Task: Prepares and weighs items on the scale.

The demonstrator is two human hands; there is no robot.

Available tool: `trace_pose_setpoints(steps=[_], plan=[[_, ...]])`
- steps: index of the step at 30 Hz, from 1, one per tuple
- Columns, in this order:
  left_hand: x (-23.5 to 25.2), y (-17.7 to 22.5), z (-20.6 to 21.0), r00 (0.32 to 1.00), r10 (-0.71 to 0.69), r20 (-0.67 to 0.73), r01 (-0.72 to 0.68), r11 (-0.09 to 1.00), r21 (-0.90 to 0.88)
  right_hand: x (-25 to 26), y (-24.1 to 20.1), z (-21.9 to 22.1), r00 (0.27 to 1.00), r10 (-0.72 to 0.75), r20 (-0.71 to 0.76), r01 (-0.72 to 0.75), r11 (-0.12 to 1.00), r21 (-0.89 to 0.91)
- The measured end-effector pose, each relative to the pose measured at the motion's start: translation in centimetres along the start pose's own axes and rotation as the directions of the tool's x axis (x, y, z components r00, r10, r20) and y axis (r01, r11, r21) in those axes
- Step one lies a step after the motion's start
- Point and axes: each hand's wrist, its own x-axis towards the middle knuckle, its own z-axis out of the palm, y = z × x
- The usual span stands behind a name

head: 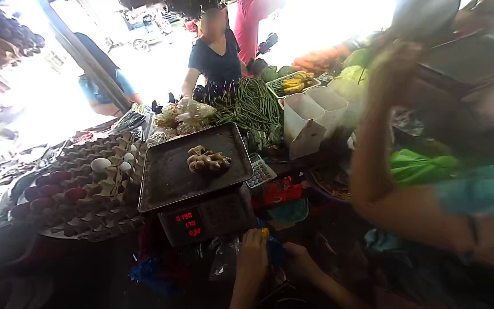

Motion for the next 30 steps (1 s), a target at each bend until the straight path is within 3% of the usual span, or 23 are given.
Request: trace_pose_setpoints(steps=[4,8,10,14,19,25,27,28,30], plan=[[-0.1,0.7,0.5,1.000,0.009,-0.013,-0.008,0.995,0.104,0.2,-1.2,-0.2,0.996,0.092,0.021,-0.091,0.996,-0.009],[0.3,1.1,0.6,1.000,0.000,-0.015,0.002,0.986,0.166,0.1,-0.9,-1.2,0.958,0.206,0.201,-0.198,0.979,-0.059],[0.4,1.1,0.5,1.000,-0.014,0.010,0.012,0.987,0.163,0.2,-1.7,-2.4,0.883,0.333,0.332,-0.295,0.942,-0.162],[0.3,1.9,-0.5,0.983,-0.096,0.158,0.062,0.977,0.204,0.4,-5.9,-5.3,0.635,0.609,0.476,-0.358,0.777,-0.517],[0.9,2.4,-1.5,0.950,-0.151,0.275,0.094,0.973,0.211,1.0,-8.6,-8.5,0.478,0.769,0.425,-0.295,0.596,-0.747],[1.2,2.6,-2.1,0.931,-0.176,0.319,0.102,0.967,0.235,1.2,-3.1,-12.2,0.356,0.903,0.239,-0.376,0.372,-0.848],[1.2,2.6,-2.0,0.926,-0.190,0.326,0.115,0.965,0.234,1.4,-2.9,-14.2,0.408,0.877,0.252,-0.407,0.422,-0.810],[1.1,2.5,-2.0,0.924,-0.193,0.329,0.128,0.969,0.210,1.6,-3.2,-15.5,0.511,0.798,0.319,-0.404,0.551,-0.731],[0.9,2.5,-2.1,0.942,-0.152,0.298,0.126,0.986,0.105,1.7,-4.6,-17.1,0.814,0.412,0.410,-0.283,0.897,-0.340]])
